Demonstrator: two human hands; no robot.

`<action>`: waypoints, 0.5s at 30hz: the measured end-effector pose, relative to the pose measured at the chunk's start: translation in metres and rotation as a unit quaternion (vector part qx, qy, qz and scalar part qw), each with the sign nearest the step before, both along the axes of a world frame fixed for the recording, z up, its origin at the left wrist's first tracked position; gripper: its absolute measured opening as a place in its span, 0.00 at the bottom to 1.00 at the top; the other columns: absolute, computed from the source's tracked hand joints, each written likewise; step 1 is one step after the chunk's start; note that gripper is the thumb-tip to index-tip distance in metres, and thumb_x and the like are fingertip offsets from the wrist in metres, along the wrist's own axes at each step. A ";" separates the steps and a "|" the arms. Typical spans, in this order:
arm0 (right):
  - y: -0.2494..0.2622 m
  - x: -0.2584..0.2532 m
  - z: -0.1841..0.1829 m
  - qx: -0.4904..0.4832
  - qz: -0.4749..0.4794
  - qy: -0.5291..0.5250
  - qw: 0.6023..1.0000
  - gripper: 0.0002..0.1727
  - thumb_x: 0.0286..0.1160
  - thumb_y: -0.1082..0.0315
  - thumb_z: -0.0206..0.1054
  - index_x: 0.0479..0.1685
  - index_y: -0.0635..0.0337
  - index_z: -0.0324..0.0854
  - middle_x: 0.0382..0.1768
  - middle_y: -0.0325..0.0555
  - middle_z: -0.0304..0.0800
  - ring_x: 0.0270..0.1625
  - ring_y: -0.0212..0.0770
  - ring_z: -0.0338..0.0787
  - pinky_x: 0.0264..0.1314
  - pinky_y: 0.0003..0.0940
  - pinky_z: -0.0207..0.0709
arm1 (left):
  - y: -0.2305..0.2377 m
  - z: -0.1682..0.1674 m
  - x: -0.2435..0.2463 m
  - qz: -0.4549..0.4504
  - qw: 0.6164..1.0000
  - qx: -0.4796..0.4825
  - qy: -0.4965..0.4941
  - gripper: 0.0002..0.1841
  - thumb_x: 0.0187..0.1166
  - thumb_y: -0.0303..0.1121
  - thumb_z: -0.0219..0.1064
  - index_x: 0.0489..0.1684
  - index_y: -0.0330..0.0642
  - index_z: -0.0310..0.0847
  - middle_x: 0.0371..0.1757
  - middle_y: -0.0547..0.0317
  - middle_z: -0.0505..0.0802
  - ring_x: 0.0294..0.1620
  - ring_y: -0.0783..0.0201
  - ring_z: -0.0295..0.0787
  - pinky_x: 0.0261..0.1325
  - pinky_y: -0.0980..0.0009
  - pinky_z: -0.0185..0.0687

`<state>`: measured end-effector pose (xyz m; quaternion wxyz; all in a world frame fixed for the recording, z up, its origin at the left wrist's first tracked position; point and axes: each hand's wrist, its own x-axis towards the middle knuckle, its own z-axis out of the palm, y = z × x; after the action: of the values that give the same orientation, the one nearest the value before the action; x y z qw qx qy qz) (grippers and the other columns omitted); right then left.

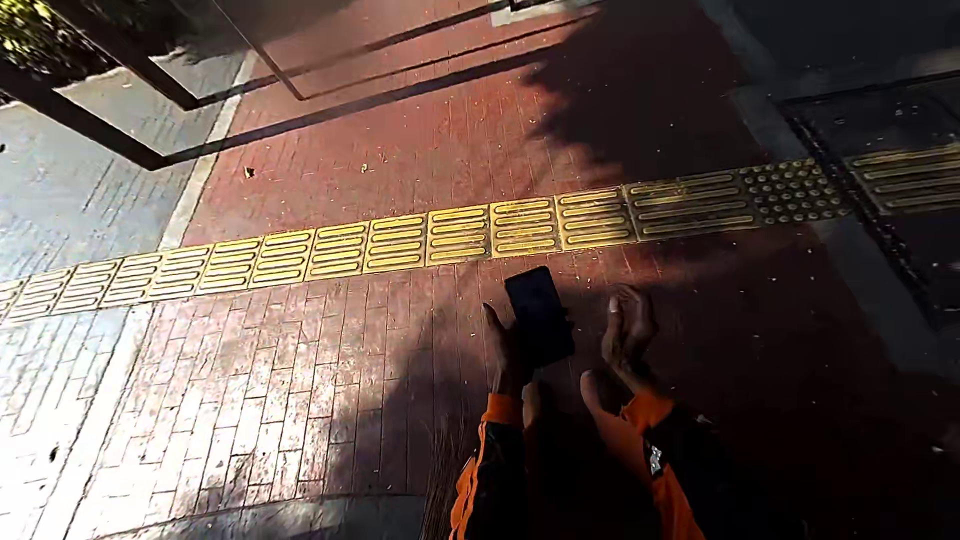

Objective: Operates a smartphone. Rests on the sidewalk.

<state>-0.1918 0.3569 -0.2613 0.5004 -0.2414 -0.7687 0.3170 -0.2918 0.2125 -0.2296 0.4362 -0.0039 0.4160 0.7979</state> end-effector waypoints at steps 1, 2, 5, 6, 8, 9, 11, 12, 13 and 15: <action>0.000 -0.004 -0.009 0.031 0.013 0.018 0.999 0.28 0.86 0.52 0.52 0.55 0.74 0.83 0.52 0.64 0.91 0.60 0.48 0.89 0.68 0.41 0.80 | 0.006 -0.006 -0.004 -0.001 1.000 -0.007 -0.007 0.69 0.61 0.84 0.06 0.70 0.27 0.71 0.53 0.31 0.92 0.54 0.39 0.93 0.52 0.45 0.91; -0.002 -0.006 -0.015 0.049 0.029 0.027 0.998 0.30 0.88 0.47 0.50 0.59 0.68 0.81 0.57 0.59 0.90 0.66 0.47 0.86 0.74 0.42 0.76 | 0.011 -0.012 -0.008 0.002 1.000 -0.017 -0.016 0.68 0.62 0.83 0.07 0.68 0.28 0.72 0.51 0.33 0.93 0.52 0.41 0.94 0.51 0.46 0.92; -0.013 -0.013 -0.025 0.060 0.056 0.028 0.996 0.32 0.87 0.37 0.45 0.69 0.52 0.75 0.66 0.46 0.86 0.77 0.44 0.78 0.81 0.44 0.70 | 0.029 -0.023 -0.012 0.037 0.995 -0.082 -0.036 0.62 0.67 0.82 0.09 0.55 0.39 0.83 0.38 0.46 0.95 0.41 0.53 0.95 0.41 0.53 0.93; -0.016 -0.015 -0.028 0.062 0.062 0.034 0.996 0.32 0.87 0.36 0.44 0.70 0.51 0.75 0.67 0.45 0.86 0.77 0.45 0.77 0.81 0.45 0.69 | 0.033 -0.028 -0.012 0.040 0.995 -0.082 -0.042 0.62 0.66 0.83 0.11 0.55 0.42 0.85 0.38 0.47 0.95 0.40 0.54 0.95 0.40 0.54 0.92; -0.019 -0.014 -0.031 0.062 0.082 0.035 0.994 0.33 0.85 0.34 0.44 0.71 0.49 0.75 0.69 0.44 0.85 0.78 0.47 0.76 0.81 0.46 0.67 | 0.036 -0.036 -0.012 0.024 0.997 -0.047 -0.053 0.63 0.61 0.87 0.15 0.61 0.45 0.84 0.43 0.46 0.95 0.44 0.53 0.95 0.44 0.53 0.92; -0.021 -0.010 -0.031 0.065 0.096 0.029 0.993 0.35 0.85 0.32 0.43 0.72 0.48 0.74 0.72 0.44 0.84 0.79 0.48 0.74 0.82 0.47 0.66 | 0.037 -0.036 -0.011 0.021 0.997 -0.045 -0.051 0.63 0.60 0.88 0.16 0.61 0.46 0.84 0.43 0.46 0.95 0.44 0.54 0.95 0.43 0.53 0.92; -0.024 -0.004 -0.030 0.086 0.115 0.014 0.990 0.38 0.83 0.28 0.39 0.75 0.45 0.72 0.73 0.43 0.81 0.81 0.48 0.72 0.84 0.49 0.62 | 0.038 -0.030 -0.009 0.018 0.997 -0.062 -0.048 0.62 0.61 0.88 0.17 0.56 0.47 0.86 0.40 0.49 0.96 0.40 0.57 0.95 0.39 0.56 0.92; -0.024 -0.003 -0.033 0.094 0.118 0.014 0.989 0.39 0.83 0.27 0.38 0.74 0.45 0.72 0.71 0.43 0.83 0.80 0.48 0.72 0.84 0.49 0.60 | 0.037 -0.028 -0.009 0.017 0.996 -0.068 -0.047 0.61 0.61 0.87 0.16 0.55 0.47 0.86 0.39 0.50 0.95 0.39 0.57 0.95 0.39 0.57 0.92; -0.025 -0.003 -0.036 0.094 0.122 0.014 0.988 0.39 0.83 0.27 0.37 0.73 0.46 0.73 0.70 0.43 0.83 0.80 0.48 0.72 0.85 0.49 0.58 | 0.037 -0.027 -0.009 0.017 0.996 -0.074 -0.047 0.61 0.62 0.86 0.15 0.56 0.47 0.86 0.39 0.49 0.95 0.39 0.57 0.95 0.39 0.57 0.92; -0.029 -0.001 -0.038 0.085 0.137 0.004 0.987 0.41 0.83 0.27 0.36 0.72 0.47 0.75 0.70 0.44 0.82 0.80 0.48 0.71 0.86 0.49 0.57 | 0.036 -0.028 -0.011 0.021 0.995 -0.082 -0.044 0.61 0.62 0.86 0.16 0.60 0.48 0.84 0.40 0.49 0.95 0.40 0.57 0.95 0.39 0.57 0.92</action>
<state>-0.1927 0.3281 -0.2995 0.4742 -0.0894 -0.8166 0.3166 -0.3029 0.2484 -0.2574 0.4354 -0.0831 0.4607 0.7689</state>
